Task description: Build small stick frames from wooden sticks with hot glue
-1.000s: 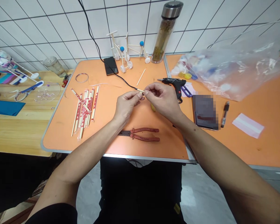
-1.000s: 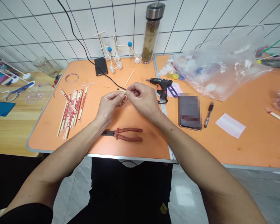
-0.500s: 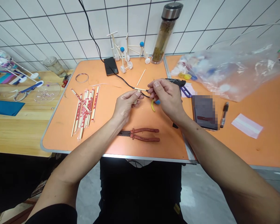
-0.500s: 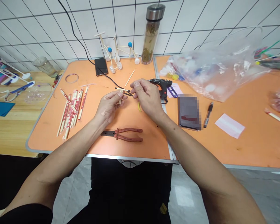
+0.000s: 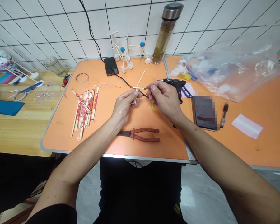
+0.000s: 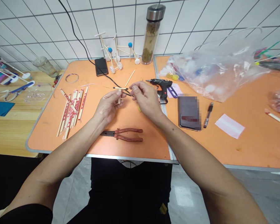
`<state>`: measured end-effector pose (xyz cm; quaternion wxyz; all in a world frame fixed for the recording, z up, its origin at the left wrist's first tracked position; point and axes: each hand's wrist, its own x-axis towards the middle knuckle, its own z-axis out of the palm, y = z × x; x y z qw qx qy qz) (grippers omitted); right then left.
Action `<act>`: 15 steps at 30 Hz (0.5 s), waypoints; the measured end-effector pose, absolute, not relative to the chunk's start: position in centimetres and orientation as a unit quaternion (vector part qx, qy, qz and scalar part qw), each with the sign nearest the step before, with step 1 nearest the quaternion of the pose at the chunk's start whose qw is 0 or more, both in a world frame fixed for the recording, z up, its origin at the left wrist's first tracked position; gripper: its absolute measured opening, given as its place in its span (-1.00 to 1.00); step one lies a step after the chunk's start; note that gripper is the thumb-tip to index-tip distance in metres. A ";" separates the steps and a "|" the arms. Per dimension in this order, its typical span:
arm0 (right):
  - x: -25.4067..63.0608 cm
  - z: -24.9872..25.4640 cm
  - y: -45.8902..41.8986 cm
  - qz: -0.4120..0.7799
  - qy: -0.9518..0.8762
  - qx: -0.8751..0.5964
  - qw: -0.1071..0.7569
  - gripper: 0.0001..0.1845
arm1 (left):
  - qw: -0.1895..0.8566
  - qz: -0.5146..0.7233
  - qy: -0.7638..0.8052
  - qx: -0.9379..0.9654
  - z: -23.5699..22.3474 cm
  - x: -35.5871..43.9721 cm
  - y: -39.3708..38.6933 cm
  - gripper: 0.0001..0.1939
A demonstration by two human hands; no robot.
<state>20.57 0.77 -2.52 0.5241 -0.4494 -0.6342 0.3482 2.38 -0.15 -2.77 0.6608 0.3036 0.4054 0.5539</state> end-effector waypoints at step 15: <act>19.9 -2.6 0.6 0.144 -0.702 -0.446 0.536 -0.81 | 0.652 0.546 0.429 0.307 -2.4 2.5 -0.4 -0.80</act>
